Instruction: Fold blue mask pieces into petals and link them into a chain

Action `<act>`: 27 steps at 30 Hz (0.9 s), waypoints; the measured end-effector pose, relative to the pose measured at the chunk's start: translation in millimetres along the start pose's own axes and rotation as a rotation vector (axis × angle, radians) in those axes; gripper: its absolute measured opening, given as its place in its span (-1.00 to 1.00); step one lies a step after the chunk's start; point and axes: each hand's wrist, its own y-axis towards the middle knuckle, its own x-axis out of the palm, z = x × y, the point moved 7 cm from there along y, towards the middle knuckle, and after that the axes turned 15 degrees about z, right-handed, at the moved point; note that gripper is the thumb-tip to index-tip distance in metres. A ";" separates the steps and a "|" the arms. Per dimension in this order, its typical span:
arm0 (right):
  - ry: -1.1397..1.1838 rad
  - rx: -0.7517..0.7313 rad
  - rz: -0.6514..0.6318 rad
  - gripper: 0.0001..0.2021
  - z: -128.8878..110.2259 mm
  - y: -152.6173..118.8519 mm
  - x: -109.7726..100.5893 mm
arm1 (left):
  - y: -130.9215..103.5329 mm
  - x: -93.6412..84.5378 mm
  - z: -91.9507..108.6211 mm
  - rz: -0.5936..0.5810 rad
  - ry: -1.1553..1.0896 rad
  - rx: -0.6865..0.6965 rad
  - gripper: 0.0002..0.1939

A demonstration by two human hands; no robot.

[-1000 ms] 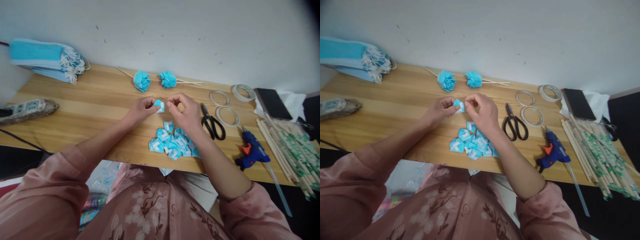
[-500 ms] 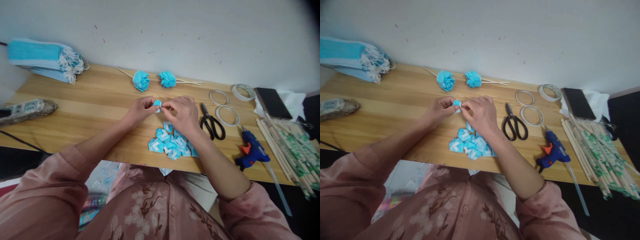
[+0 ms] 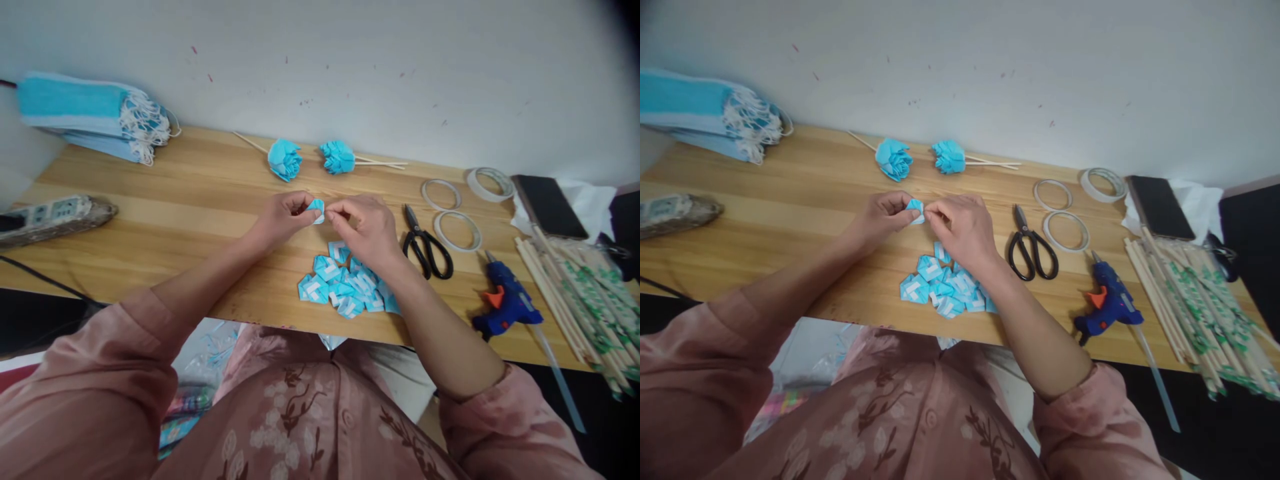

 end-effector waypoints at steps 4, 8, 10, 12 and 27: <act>0.010 0.008 -0.009 -0.82 -0.2 0.1 0.6 | 0.3 -0.1 -1.7 0.009 0.002 -0.018 -0.75; 0.006 0.019 -0.006 -0.82 0.3 0.0 0.8 | 0.1 -0.8 -2.5 0.019 0.011 -0.041 -0.74; 0.007 0.016 -0.005 -0.82 0.0 -0.1 0.6 | 0.1 -1.1 -2.1 0.022 0.007 -0.040 -0.74; 0.012 0.008 -0.006 -0.82 -0.7 0.1 0.2 | 0.2 -1.3 -1.8 0.025 0.001 -0.036 -0.74; 0.044 0.038 0.024 -0.83 2.1 1.9 -1.1 | 0.3 0.7 0.1 -0.001 0.013 0.016 -0.74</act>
